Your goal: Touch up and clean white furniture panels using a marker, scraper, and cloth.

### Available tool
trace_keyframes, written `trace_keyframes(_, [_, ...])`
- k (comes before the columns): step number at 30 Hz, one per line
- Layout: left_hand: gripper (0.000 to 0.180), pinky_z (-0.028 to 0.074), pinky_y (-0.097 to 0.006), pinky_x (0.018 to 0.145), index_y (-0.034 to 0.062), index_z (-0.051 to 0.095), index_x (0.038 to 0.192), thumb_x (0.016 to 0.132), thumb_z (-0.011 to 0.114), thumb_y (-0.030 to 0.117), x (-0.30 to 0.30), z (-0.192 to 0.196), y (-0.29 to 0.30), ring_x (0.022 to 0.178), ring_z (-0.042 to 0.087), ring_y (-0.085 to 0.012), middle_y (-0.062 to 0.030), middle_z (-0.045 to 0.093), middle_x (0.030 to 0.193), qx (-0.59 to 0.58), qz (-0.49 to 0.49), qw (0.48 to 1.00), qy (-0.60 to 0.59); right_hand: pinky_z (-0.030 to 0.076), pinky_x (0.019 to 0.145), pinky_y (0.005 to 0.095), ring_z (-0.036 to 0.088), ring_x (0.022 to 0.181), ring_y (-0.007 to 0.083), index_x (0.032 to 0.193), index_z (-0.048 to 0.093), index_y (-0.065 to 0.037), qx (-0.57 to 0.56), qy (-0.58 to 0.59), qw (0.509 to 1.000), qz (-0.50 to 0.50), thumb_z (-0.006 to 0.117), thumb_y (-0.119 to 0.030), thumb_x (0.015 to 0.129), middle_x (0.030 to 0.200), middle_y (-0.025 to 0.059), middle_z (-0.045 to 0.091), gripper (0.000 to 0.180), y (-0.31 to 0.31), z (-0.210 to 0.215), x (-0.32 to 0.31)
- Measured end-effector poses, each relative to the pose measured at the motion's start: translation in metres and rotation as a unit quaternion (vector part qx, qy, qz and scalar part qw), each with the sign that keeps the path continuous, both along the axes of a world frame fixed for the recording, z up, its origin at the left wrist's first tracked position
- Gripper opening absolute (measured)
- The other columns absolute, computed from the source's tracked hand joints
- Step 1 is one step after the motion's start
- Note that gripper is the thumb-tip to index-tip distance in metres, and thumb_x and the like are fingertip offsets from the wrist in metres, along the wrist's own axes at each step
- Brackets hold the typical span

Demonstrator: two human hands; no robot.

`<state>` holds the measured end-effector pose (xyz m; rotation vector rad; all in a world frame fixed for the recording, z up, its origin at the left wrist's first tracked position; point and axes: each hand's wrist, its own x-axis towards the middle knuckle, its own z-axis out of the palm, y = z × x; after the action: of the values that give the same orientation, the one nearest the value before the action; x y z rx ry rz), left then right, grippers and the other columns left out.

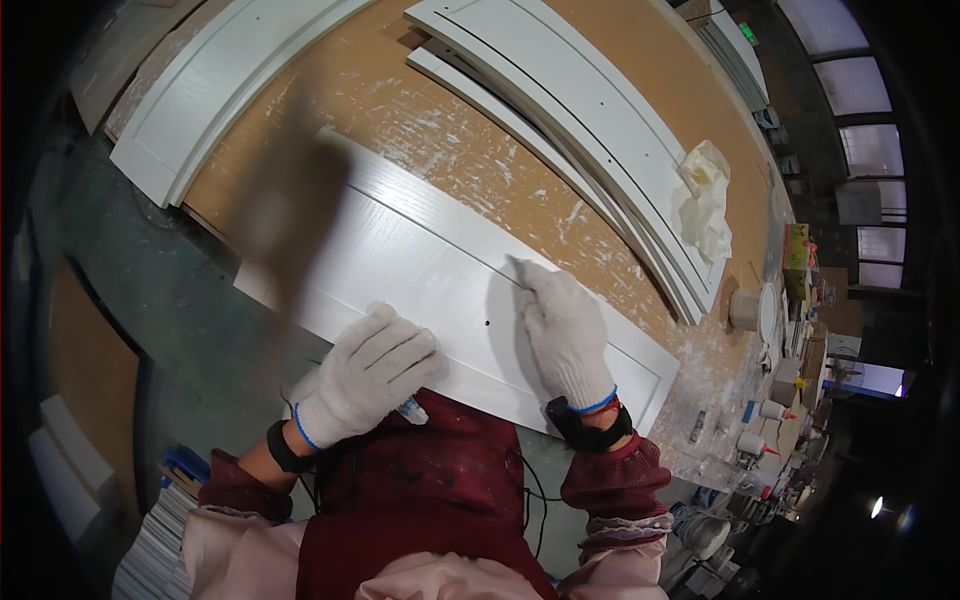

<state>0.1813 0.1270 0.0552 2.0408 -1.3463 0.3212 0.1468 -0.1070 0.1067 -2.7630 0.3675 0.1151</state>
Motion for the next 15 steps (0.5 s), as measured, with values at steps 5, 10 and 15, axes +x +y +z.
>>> trace_keyframes(5, [0.024, 0.05, -0.04, 0.088, 0.0093, 0.065, 0.09, 0.066, 0.063, 0.014, -0.001, -0.001, 0.003, 0.097, 0.06, -0.0225, -0.004, 0.062, 0.1, 0.003, 0.01, 1.0, 0.013, 0.047, 0.067, 0.0491, 0.061, 0.079, 0.0397, 0.106, 0.06, -0.009, 0.05, -0.027, 0.997, 0.046, 0.056, -0.019, 0.088, 0.083, 0.0203, 0.061, 0.021, 0.007, 0.014, 0.013])
trace_keyframes(10, [0.028, 0.049, -0.038, 0.083, 0.0067, 0.062, 0.088, 0.061, 0.06, 0.017, 0.009, 0.007, 0.001, 0.09, 0.059, -0.0219, -0.0052, 0.06, 0.097, 0.004, -0.027, 0.999, 0.028, 0.047, 0.067, 0.0477, 0.06, 0.079, 0.0387, 0.111, 0.06, -0.009, 0.043, 0.017, 0.999, 0.02, 0.058, -0.018, 0.086, 0.082, 0.0188, 0.06, 0.027, -0.02, 0.019, -0.014])
trace_keyframes(15, [0.023, 0.05, -0.033, 0.073, 0.0069, 0.062, 0.083, 0.061, 0.061, 0.014, 0.013, 0.008, -0.004, 0.081, 0.058, -0.0197, -0.0048, 0.059, 0.088, 0.006, -0.022, 1.0, 0.018, 0.047, 0.069, 0.0456, 0.06, 0.08, 0.0367, 0.118, 0.06, -0.009, 0.059, 0.012, 0.998, 0.021, 0.063, -0.013, 0.084, 0.083, 0.0163, 0.061, 0.035, -0.035, 0.013, -0.037])
